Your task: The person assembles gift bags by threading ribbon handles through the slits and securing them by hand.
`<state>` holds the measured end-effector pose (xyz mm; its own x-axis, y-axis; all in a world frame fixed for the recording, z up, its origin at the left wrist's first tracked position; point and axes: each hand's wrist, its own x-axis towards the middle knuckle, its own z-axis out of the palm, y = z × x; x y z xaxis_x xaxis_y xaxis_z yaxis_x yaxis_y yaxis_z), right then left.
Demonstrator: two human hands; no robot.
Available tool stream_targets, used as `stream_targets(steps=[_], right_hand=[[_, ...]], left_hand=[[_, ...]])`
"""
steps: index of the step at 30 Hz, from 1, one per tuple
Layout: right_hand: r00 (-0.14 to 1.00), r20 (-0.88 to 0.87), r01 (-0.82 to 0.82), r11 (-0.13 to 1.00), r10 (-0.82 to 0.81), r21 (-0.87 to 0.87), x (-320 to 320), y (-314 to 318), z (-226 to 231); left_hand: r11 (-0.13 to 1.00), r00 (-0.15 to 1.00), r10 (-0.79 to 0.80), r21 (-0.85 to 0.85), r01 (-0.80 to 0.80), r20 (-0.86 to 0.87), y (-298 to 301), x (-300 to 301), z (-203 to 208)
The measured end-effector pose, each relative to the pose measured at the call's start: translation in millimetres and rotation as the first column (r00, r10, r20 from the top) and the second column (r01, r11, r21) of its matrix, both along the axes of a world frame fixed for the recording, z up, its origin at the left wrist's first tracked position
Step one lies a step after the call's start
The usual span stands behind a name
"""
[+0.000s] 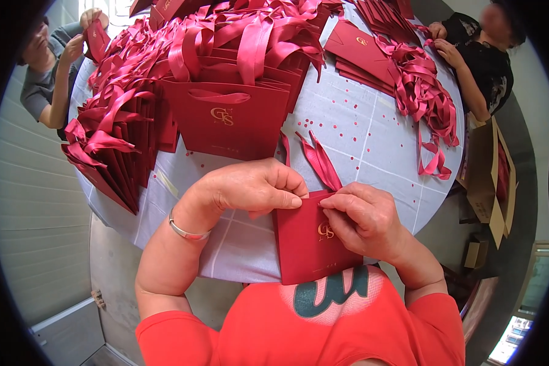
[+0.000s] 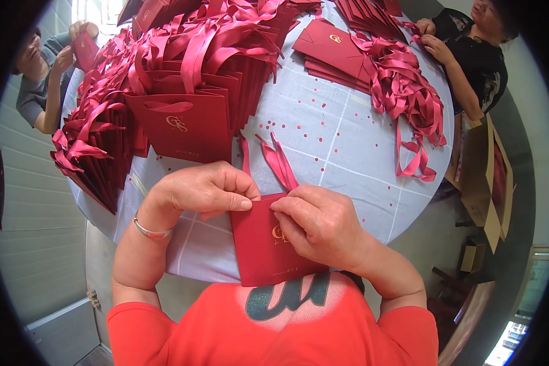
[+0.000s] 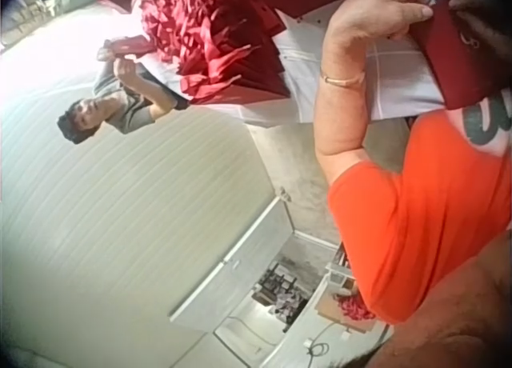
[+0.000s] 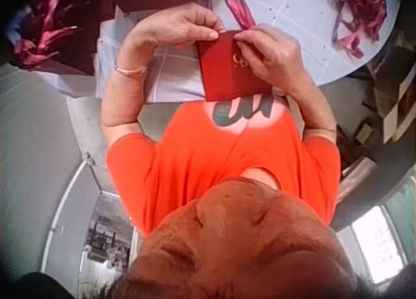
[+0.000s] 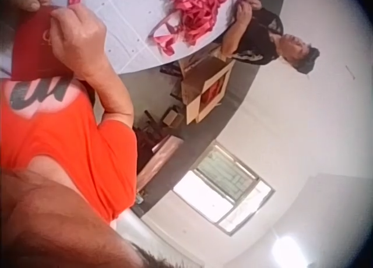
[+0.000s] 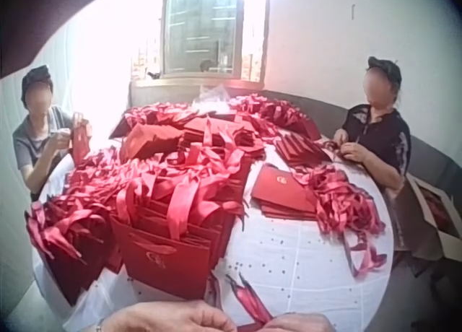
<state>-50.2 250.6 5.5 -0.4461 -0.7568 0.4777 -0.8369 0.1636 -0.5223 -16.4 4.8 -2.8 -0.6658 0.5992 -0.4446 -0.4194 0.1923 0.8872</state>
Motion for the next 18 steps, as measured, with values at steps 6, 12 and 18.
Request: stream_targets(steps=[6,12,18], right_hand=[[1.0,0.016,-0.005,1.0,0.005,-0.002,-0.8,0.4,0.0],[1.0,-0.003,-0.014,1.0,0.014,-0.015,0.0,-1.7,3.7],[0.998,0.029,-0.053,0.997,0.054,-0.062,2.7,-3.9,1.7]], left_hand=[[0.995,0.999,-0.01,0.1,0.005,0.044,-0.4,-0.5,-3.4],[0.991,0.998,-0.009,0.133,0.0,0.067,-1.9,0.8,-1.7],[0.99,0.998,0.013,0.14,-0.021,0.055,0.6,0.8,-4.0]])
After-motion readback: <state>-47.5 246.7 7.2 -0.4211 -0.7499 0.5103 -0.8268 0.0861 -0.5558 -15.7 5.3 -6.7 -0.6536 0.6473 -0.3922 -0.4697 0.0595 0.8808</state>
